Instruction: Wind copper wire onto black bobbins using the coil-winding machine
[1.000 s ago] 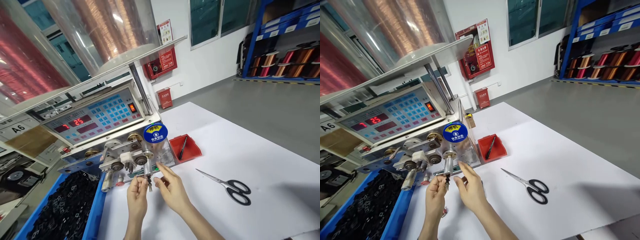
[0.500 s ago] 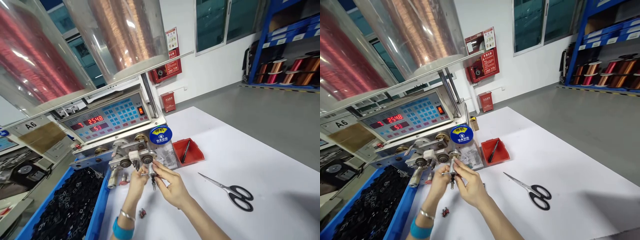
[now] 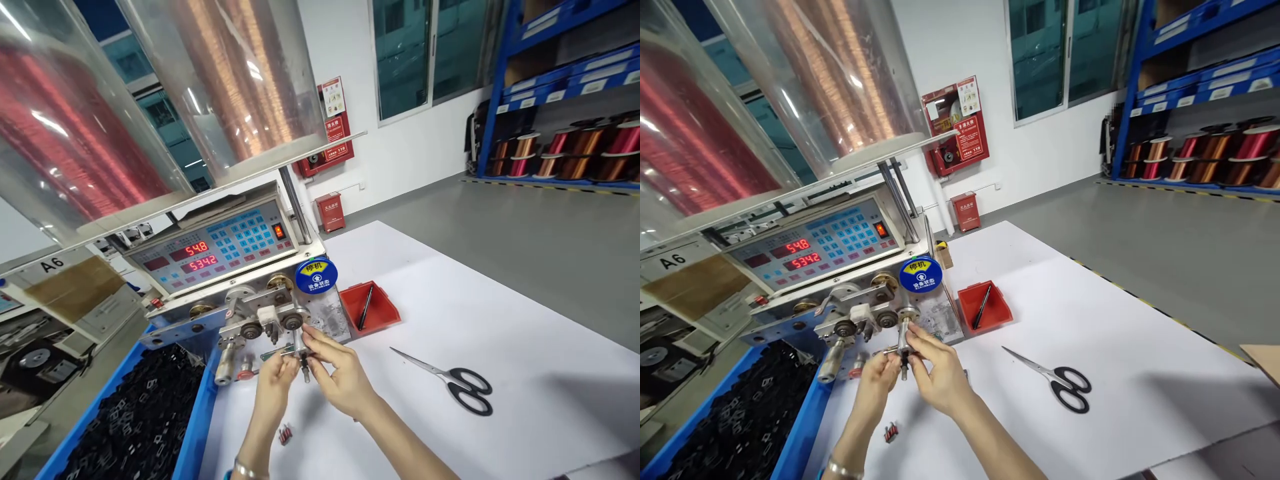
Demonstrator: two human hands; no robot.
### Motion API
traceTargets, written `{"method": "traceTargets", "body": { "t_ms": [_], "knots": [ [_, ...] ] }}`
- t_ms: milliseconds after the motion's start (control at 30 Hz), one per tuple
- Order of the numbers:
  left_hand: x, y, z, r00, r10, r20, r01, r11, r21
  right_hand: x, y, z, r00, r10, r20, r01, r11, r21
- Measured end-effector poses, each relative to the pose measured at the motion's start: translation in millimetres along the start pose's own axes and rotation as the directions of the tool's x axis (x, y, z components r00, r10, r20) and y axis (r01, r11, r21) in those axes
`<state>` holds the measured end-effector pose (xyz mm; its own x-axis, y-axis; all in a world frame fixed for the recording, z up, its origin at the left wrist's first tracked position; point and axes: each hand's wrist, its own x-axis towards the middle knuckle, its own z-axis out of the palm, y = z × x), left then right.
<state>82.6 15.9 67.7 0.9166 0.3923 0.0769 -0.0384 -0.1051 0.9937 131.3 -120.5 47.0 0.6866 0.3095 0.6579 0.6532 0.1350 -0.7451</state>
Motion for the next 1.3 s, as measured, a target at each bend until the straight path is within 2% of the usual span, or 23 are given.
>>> {"method": "traceTargets", "body": {
  "t_ms": [100, 200, 267, 367, 433, 533, 633, 733, 800, 900, 967, 1067, 1167, 1233, 1300],
  "knots": [
    [-8.2, 5.3, -8.5, 0.991, 0.128, -0.036, -0.123, 0.986, 0.115, 0.6, -0.7, 0.1, 1.0, -0.003, -0.007, 0.003, 1.0, -0.013],
    [8.7, 12.7, -11.5, 0.985, 0.139, -0.105, -0.121, 0.98, 0.158, -1.1, 0.8, 2.0, 1.0, 0.014, -0.019, -0.013, 1.0, 0.023],
    [17.9, 11.6, -9.1, 0.992, 0.099, -0.084, -0.087, 0.987, 0.138, -2.2, 1.8, 2.6, 1.0, 0.019, -0.016, -0.018, 0.999, 0.048],
    [10.5, 5.8, -6.4, 0.996, 0.093, -0.015, -0.091, 0.987, 0.135, -2.6, 2.5, 1.8, 1.0, 0.018, 0.003, -0.018, 0.998, 0.058],
    [0.6, 5.9, -8.1, 0.988, 0.156, 0.014, -0.156, 0.971, 0.183, -2.6, 2.9, 1.4, 1.0, 0.015, 0.009, -0.016, 0.998, 0.06],
    [1.1, 13.4, -11.3, 0.964, 0.26, -0.053, -0.236, 0.931, 0.277, -3.0, 4.1, 2.7, 1.0, 0.008, -0.009, -0.008, 0.997, 0.071],
    [12.0, 15.2, -10.1, 0.967, 0.234, -0.096, -0.201, 0.942, 0.27, -3.5, 5.1, 4.4, 1.0, 0.016, -0.025, -0.014, 0.997, 0.075],
    [6.9, 8.5, -9.3, 0.978, 0.209, 0.005, -0.203, 0.944, 0.259, -3.2, 5.0, 4.0, 1.0, 0.019, -0.006, -0.019, 0.998, 0.066],
    [-0.7, 7.0, -12.0, 0.968, 0.247, 0.049, -0.25, 0.926, 0.284, -3.1, 4.5, 3.1, 1.0, 0.015, 0.007, -0.016, 0.998, 0.062],
    [2.9, 12.4, -15.4, 0.949, 0.312, -0.033, -0.286, 0.904, 0.319, -3.4, 4.2, 2.3, 1.0, 0.011, -0.007, -0.01, 0.999, 0.052],
    [13.9, 14.1, -14.5, 0.955, 0.28, -0.093, -0.245, 0.928, 0.28, -3.5, 4.2, 2.3, 1.0, 0.009, -0.022, -0.008, 0.999, 0.049],
    [18.9, 7.8, -10.6, 0.973, 0.225, -0.047, -0.21, 0.952, 0.221, -3.2, 4.2, 2.0, 1.0, 0.013, -0.015, -0.012, 0.999, 0.049],
    [3.5, 4.3, -12.0, 0.97, 0.244, -0.009, -0.234, 0.939, 0.251, -3.0, 4.3, 1.9, 1.0, 0.023, 0.009, -0.023, 0.998, 0.055],
    [-3.8, 10.7, -15.8, 0.958, 0.286, -0.017, -0.266, 0.911, 0.314, -3.6, 5.0, 2.6, 1.0, 0.021, 0.002, -0.021, 0.998, 0.066],
    [0.7, 20.2, -18.6, 0.963, 0.266, -0.052, -0.238, 0.92, 0.31, -4.5, 6.0, 4.1, 1.0, 0.019, -0.02, -0.017, 0.997, 0.078]
  ]
}}
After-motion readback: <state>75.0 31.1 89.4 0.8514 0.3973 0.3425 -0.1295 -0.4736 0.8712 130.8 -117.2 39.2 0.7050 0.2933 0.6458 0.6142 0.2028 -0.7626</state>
